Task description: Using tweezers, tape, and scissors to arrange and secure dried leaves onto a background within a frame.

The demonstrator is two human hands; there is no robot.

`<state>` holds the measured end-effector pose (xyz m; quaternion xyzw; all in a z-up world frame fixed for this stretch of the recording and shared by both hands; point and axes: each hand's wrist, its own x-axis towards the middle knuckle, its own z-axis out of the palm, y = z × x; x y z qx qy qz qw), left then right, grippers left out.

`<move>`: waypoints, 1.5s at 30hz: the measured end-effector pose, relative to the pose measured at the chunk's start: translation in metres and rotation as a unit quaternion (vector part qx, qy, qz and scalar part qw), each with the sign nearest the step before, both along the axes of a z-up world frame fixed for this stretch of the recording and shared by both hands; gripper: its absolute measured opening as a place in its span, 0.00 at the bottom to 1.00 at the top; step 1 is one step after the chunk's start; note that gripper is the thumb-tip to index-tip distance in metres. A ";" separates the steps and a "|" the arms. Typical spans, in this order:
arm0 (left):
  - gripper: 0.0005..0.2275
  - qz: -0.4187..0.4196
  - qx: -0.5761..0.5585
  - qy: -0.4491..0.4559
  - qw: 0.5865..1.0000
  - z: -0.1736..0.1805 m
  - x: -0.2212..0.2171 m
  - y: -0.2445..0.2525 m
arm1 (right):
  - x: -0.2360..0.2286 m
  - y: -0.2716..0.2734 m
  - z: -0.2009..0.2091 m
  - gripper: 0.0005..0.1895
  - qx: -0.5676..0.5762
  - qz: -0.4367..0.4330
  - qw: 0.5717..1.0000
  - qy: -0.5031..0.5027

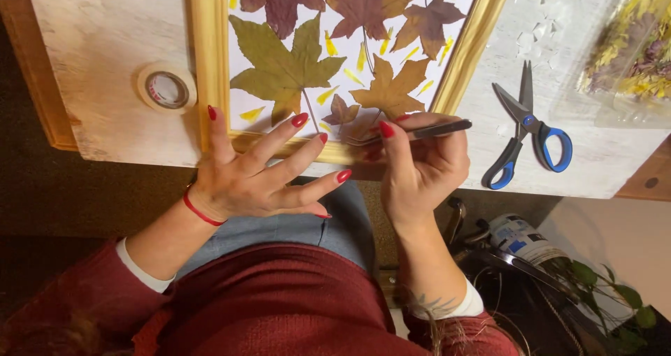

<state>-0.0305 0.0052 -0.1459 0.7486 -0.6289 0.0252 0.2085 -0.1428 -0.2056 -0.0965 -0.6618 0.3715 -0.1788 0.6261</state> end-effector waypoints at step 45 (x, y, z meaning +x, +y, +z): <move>0.31 0.011 0.012 0.003 1.000 0.003 0.002 -0.004 | 0.026 0.000 -0.001 0.08 -0.133 0.126 0.981 0.067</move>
